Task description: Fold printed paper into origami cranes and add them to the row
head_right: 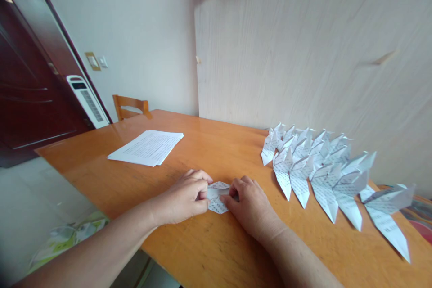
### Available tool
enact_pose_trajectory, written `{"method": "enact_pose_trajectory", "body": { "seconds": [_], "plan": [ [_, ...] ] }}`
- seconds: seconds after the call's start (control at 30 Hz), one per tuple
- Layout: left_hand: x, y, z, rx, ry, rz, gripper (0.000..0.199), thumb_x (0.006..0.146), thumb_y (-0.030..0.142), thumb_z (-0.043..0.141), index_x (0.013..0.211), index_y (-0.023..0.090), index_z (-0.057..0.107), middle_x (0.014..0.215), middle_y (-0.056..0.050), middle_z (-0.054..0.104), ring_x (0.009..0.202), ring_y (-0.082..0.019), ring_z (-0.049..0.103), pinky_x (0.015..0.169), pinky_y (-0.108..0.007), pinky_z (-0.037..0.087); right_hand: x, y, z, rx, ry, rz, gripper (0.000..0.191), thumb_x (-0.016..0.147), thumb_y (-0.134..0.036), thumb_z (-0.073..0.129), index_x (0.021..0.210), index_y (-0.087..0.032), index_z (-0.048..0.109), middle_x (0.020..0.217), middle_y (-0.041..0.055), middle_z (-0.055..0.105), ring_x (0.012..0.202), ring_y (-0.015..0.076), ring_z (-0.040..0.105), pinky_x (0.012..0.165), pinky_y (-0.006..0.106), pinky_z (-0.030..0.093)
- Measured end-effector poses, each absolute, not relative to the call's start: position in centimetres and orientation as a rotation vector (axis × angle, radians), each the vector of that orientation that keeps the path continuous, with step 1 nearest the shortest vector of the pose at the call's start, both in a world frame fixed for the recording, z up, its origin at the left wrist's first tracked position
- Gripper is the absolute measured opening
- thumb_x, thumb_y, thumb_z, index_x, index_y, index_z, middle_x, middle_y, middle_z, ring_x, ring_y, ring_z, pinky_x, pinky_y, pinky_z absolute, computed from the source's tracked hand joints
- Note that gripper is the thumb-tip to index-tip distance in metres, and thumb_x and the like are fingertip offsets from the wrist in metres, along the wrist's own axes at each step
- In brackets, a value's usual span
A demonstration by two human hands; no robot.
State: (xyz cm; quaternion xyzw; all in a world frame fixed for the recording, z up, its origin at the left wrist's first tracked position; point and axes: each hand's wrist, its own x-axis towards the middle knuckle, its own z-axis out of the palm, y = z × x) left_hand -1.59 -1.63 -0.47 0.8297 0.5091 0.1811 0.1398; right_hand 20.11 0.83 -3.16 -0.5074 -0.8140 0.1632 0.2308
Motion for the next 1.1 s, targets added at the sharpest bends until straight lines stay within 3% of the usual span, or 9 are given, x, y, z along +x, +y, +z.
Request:
{"method": "enact_pose_trajectory", "body": {
  "seconds": [0.07, 0.2, 0.27, 0.6, 0.73, 1.1],
  "plan": [
    [-1.5, -1.8, -0.4, 2.398, 1.516, 0.570, 0.011, 0.072, 0.018, 0.063, 0.082, 0.021, 0.058, 0.107, -0.004, 0.062, 0.107, -0.025, 0.053, 0.094, -0.040, 0.041, 20.1, 0.9, -3.2, -1.395, -2.238, 0.448, 0.018, 0.084, -0.033, 0.064, 0.072, -0.021, 0.058, 0.080, 0.0033, 0.061, 0.076, 0.0196, 0.055, 0.068, 0.030, 0.039],
    [-1.2, -2.2, 0.0, 2.490, 1.415, 0.592, 0.044, 0.074, 0.014, 0.060, 0.117, 0.027, 0.059, 0.121, -0.003, 0.061, 0.114, -0.026, 0.050, 0.099, -0.043, 0.037, 20.1, 0.9, -3.1, -1.400, -2.236, 0.439, 0.016, 0.083, -0.032, 0.065, 0.073, -0.021, 0.058, 0.080, 0.0032, 0.061, 0.076, 0.0195, 0.055, 0.068, 0.030, 0.038],
    [-1.1, -2.3, 0.0, 2.549, 1.334, 0.561, 0.050, 0.076, 0.012, 0.057, 0.123, 0.030, 0.059, 0.126, -0.001, 0.061, 0.116, -0.026, 0.048, 0.099, -0.042, 0.036, 20.1, 0.9, -3.2, -1.401, -2.238, 0.433, 0.016, 0.083, -0.032, 0.065, 0.073, -0.021, 0.058, 0.080, 0.0032, 0.061, 0.075, 0.0194, 0.055, 0.067, 0.030, 0.038],
    [-1.2, -2.0, -0.1, 2.651, 1.275, 0.460, 0.028, 0.082, 0.015, 0.058, 0.102, 0.030, 0.072, 0.108, -0.001, 0.065, 0.106, -0.025, 0.051, 0.090, -0.039, 0.036, 20.1, 0.9, -3.2, -1.397, -2.249, 0.424, 0.020, 0.084, -0.035, 0.064, 0.072, -0.021, 0.058, 0.077, 0.0031, 0.061, 0.073, 0.0189, 0.054, 0.065, 0.030, 0.037],
    [-0.5, -1.7, 0.0, 2.631, 1.339, 0.492, 0.015, 0.090, 0.026, 0.057, 0.089, 0.027, 0.072, 0.096, -0.002, 0.066, 0.100, -0.024, 0.052, 0.084, -0.039, 0.035, 20.2, 0.8, -3.1, -1.394, -2.248, 0.423, 0.018, 0.085, -0.033, 0.063, 0.072, -0.021, 0.058, 0.077, 0.0035, 0.061, 0.073, 0.0188, 0.055, 0.066, 0.030, 0.038],
    [-0.6, -1.4, -0.8, 2.486, 1.383, 0.562, 0.012, 0.086, 0.026, 0.064, 0.096, 0.028, 0.070, 0.102, 0.001, 0.066, 0.102, -0.024, 0.053, 0.086, -0.038, 0.034, 20.8, 0.9, -2.6, -1.393, -2.289, 0.414, 0.019, 0.085, -0.035, 0.065, 0.073, -0.021, 0.058, 0.080, 0.0029, 0.060, 0.075, 0.0189, 0.055, 0.066, 0.029, 0.039]
  ]
}}
